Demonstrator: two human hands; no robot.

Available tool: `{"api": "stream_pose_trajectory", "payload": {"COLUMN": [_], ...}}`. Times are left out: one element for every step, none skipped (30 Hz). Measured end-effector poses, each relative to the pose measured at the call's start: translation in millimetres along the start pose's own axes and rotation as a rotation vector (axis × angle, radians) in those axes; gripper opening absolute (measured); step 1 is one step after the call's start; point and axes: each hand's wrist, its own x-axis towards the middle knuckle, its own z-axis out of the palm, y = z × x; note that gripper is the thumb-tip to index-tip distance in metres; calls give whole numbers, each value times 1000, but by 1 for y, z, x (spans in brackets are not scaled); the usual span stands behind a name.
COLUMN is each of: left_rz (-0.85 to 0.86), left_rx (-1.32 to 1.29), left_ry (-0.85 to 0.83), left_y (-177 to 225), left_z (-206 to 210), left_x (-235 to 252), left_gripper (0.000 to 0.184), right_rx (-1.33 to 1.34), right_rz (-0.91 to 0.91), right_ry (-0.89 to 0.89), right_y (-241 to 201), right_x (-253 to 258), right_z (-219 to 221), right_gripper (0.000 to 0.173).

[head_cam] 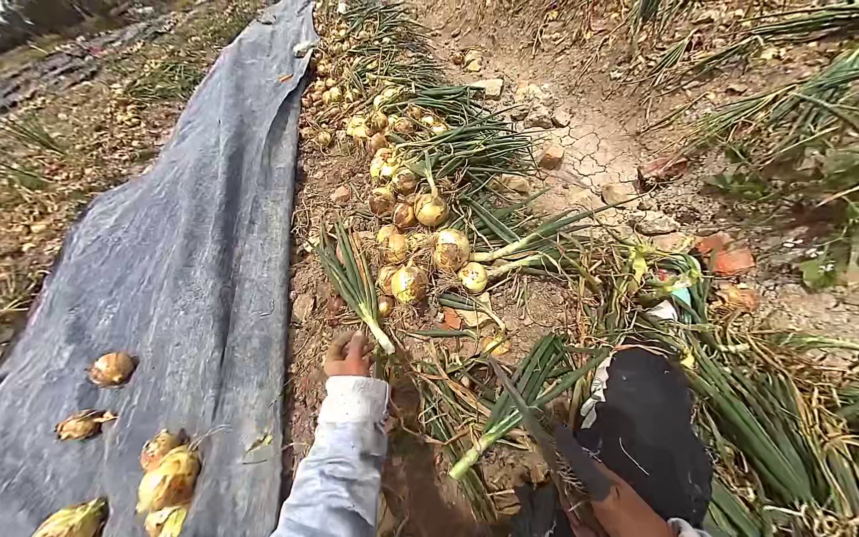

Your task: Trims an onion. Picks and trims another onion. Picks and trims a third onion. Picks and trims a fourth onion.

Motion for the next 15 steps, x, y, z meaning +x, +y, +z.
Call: {"api": "stream_pose_trajectory", "payload": {"left_rz": [19, 16, -4, -29, -58, -82, -92, -92, -78, -55, -27, 2, 20, 31, 44], "left_rx": [156, 309, 427, 522, 556, 533, 489, 464, 473, 500, 531, 568, 612, 657, 686], "left_ry": [-75, -143, -179, -190, -186, -165, -129, -109, -112, -129, -149, -162, -184, -207, -229], "left_y": [1, 6, 11, 10, 7, 4, 1, -3, -8, -11, -10, -11, -9, -7, -5], "left_z": [29, 57, 84, 107, 123, 133, 139, 139, 133, 125, 115, 102, 85, 66, 47], "left_x": [17, 30, 42, 54, 62, 66, 65, 63, 62, 59, 55, 48, 38, 25, 10], "left_gripper": [47, 65, 78, 87, 91, 93, 92, 90, 89, 88, 88, 88, 89, 90, 93], "right_rx": [8, 14, 17, 23, 23, 19, 17, 9, -10, -46, -90, -138, -204, -283, -355], "right_rz": [1, 5, 9, 12, 19, 26, 29, 26, 25, 24, 20, 21, 21, 28, 33], "right_ry": [40, 62, 68, 71, 72, 78, 89, 94, 84, 64, 42, 16, -14, -43, -70], "right_y": [-6, -9, -12, -14, -15, -19, -23, -25, -27, -28, -27, -25, -21, -19, -19], "right_x": [-5, -7, -9, -10, -10, -11, -12, -14, -16, -16, -14, -12, -9, -6, -4], "right_z": [1, 0, -1, -1, 0, 1, 4, 6, 8, 8, 8, 8, 8, 8, 9], "right_gripper": [29, 30, 30, 29, 28, 27, 26, 26, 25, 24, 23, 24, 27, 31, 36]}}
